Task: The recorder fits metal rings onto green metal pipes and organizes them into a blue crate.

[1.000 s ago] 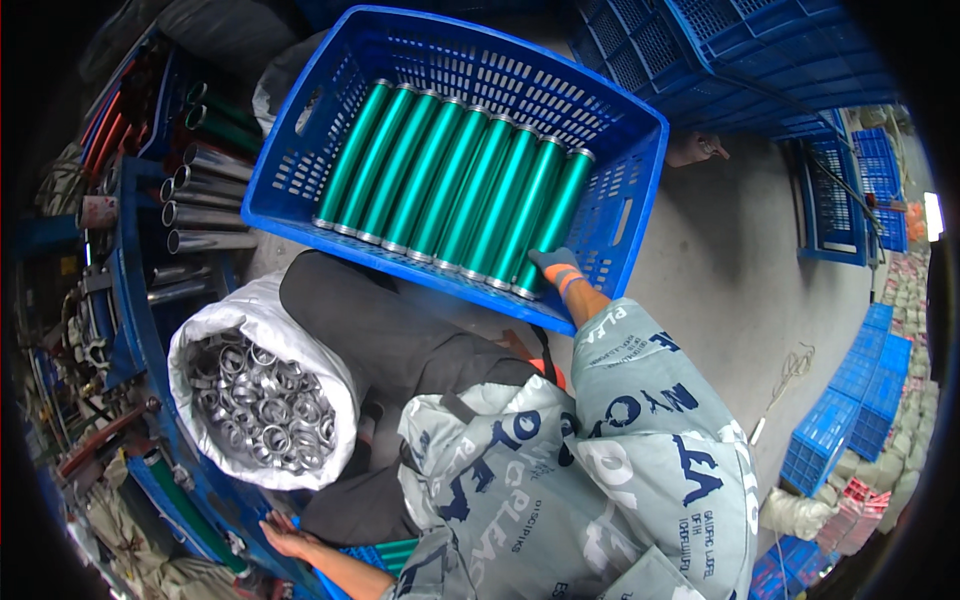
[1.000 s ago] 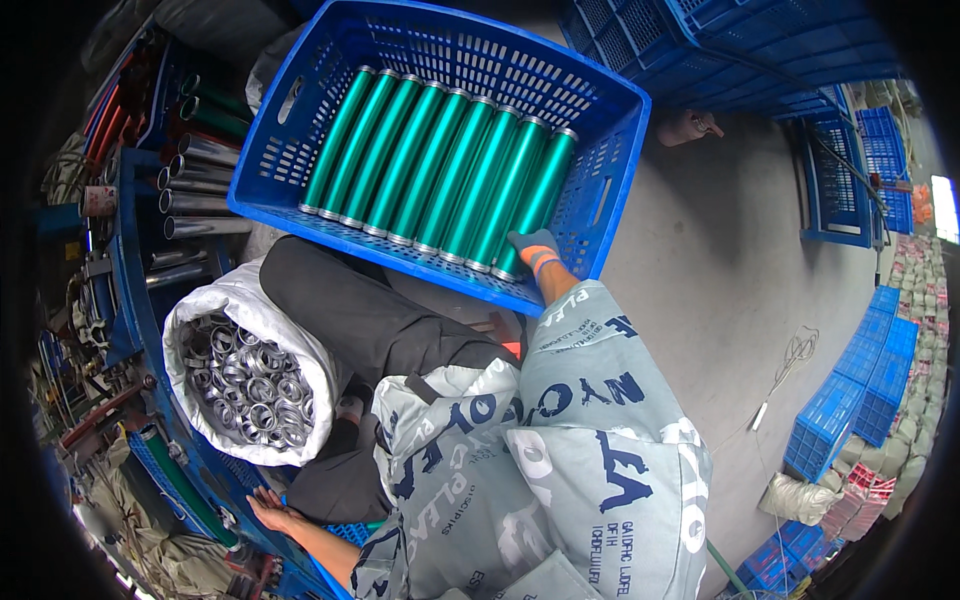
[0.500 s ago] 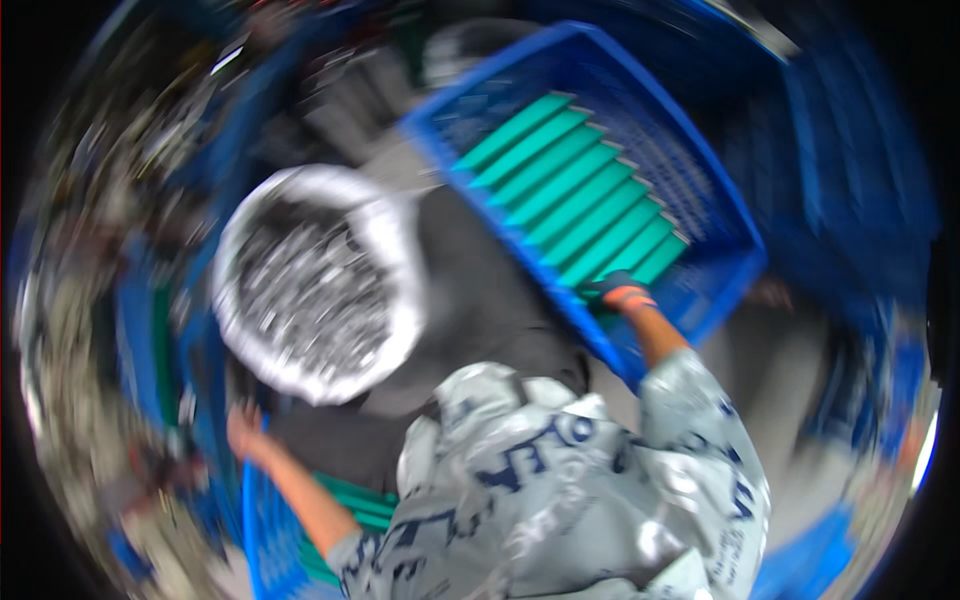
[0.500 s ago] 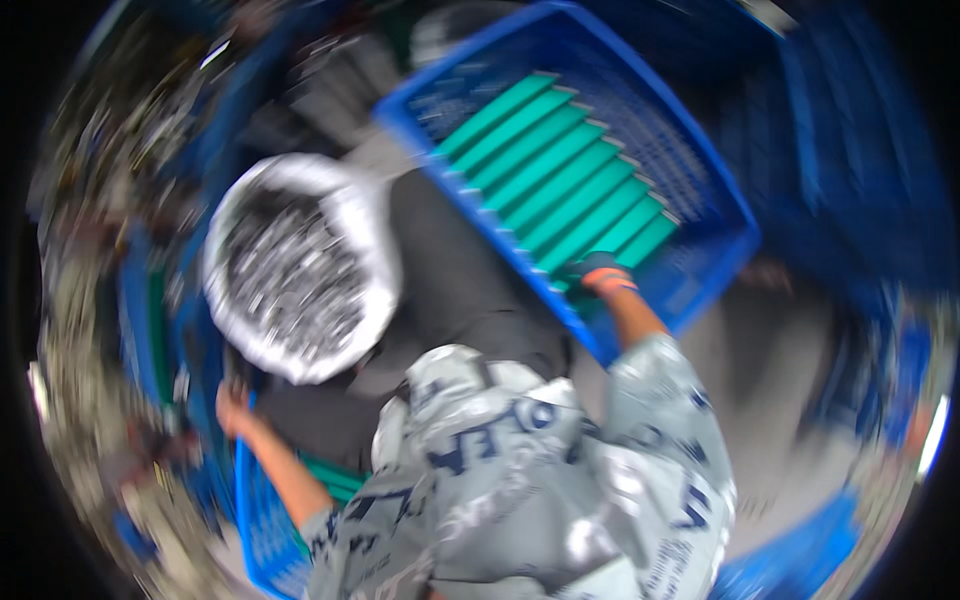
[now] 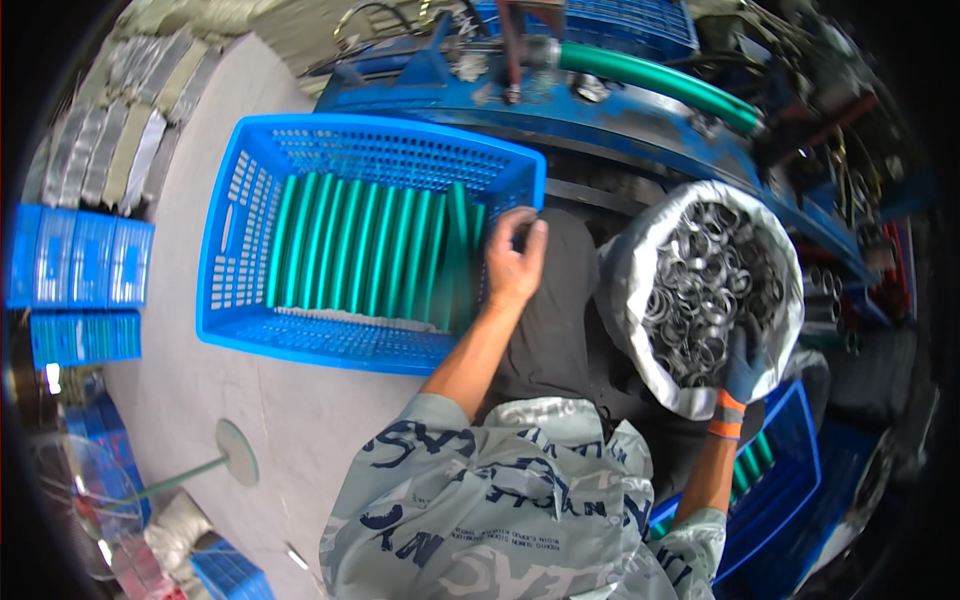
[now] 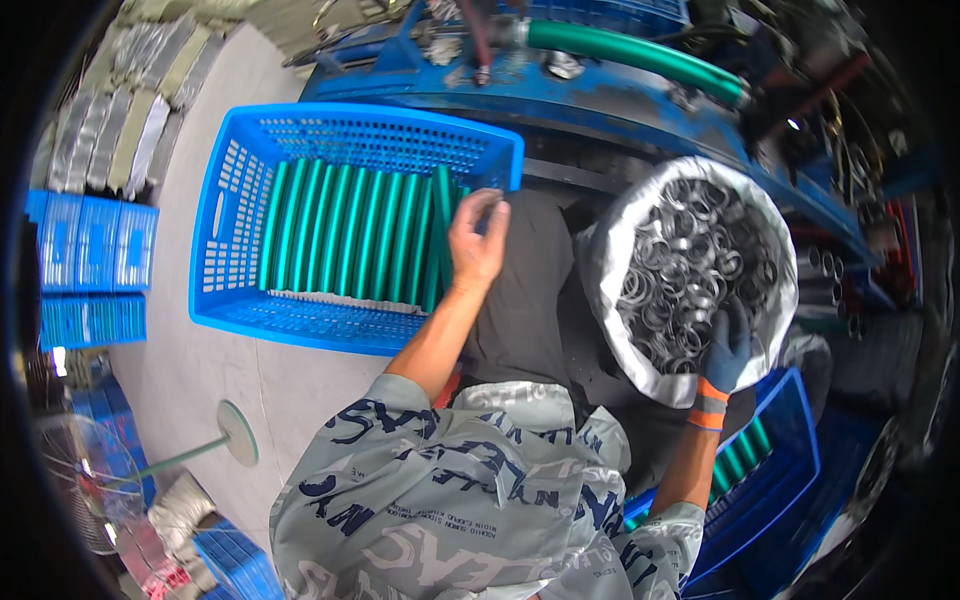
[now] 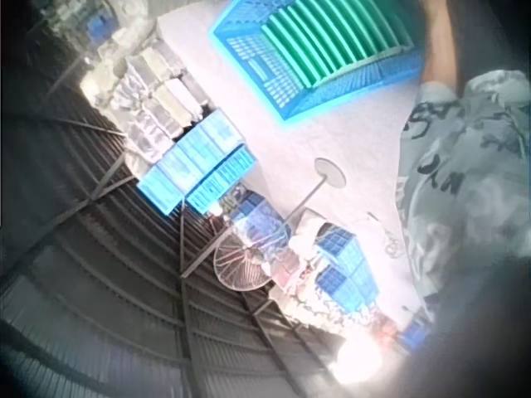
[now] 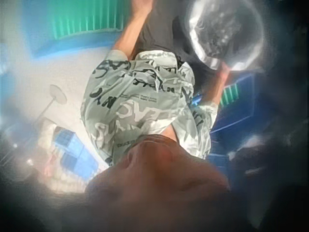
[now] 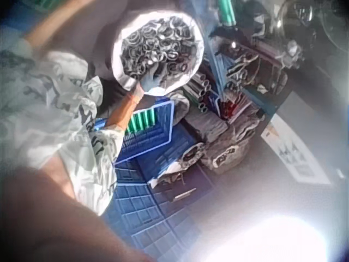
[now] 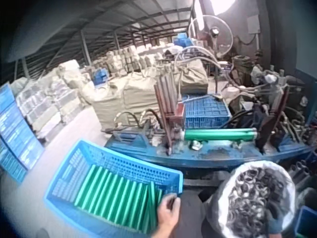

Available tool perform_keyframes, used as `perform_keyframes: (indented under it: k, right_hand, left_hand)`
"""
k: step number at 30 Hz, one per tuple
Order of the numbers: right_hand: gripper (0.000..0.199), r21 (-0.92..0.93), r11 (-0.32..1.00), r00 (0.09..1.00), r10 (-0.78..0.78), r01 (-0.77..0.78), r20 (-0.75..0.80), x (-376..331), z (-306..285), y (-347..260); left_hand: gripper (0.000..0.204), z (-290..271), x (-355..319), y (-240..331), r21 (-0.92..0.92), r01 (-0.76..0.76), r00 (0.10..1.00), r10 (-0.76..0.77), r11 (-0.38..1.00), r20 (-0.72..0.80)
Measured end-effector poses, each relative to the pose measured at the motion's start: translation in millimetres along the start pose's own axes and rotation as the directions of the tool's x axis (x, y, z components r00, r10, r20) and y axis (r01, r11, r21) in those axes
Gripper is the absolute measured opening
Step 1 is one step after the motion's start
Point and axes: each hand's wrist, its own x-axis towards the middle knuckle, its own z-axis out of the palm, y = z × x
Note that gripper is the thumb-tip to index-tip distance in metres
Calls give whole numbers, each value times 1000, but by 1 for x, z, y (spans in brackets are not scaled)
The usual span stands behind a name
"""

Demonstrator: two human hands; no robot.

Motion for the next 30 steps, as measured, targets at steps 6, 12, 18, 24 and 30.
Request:
perform_keyframes:
  k: [6, 12, 18, 24, 30]
  right_hand:
    - [92, -825, 312, 881, -206, 472, 426, -5, 108, 17]
    - [79, -800, 594, 961, 166, 81, 220, 1, 111, 20]
    - [52, -259, 957, 940, 199, -127, 275, 33, 75, 72]
    - [57, -249, 963, 949, 167, -99, 267, 8, 50, 63]
    - [43, -59, 996, 997, 62, -65, -48, 2, 14, 12]
  left_hand:
    - [74, -197, -13, -247, 600, 656, 717, -628, 459, -303]
    - [75, -210, -67, -325, 547, 823, 351, -896, 155, -273]
    - [76, -174, -37, -273, 693, 717, 460, -798, 76, -390]
    - [87, -186, -58, -212, 453, 854, 411, -864, 254, -291]
    - [97, -168, -84, -192, 3, 798, 589, -778, 603, -220]
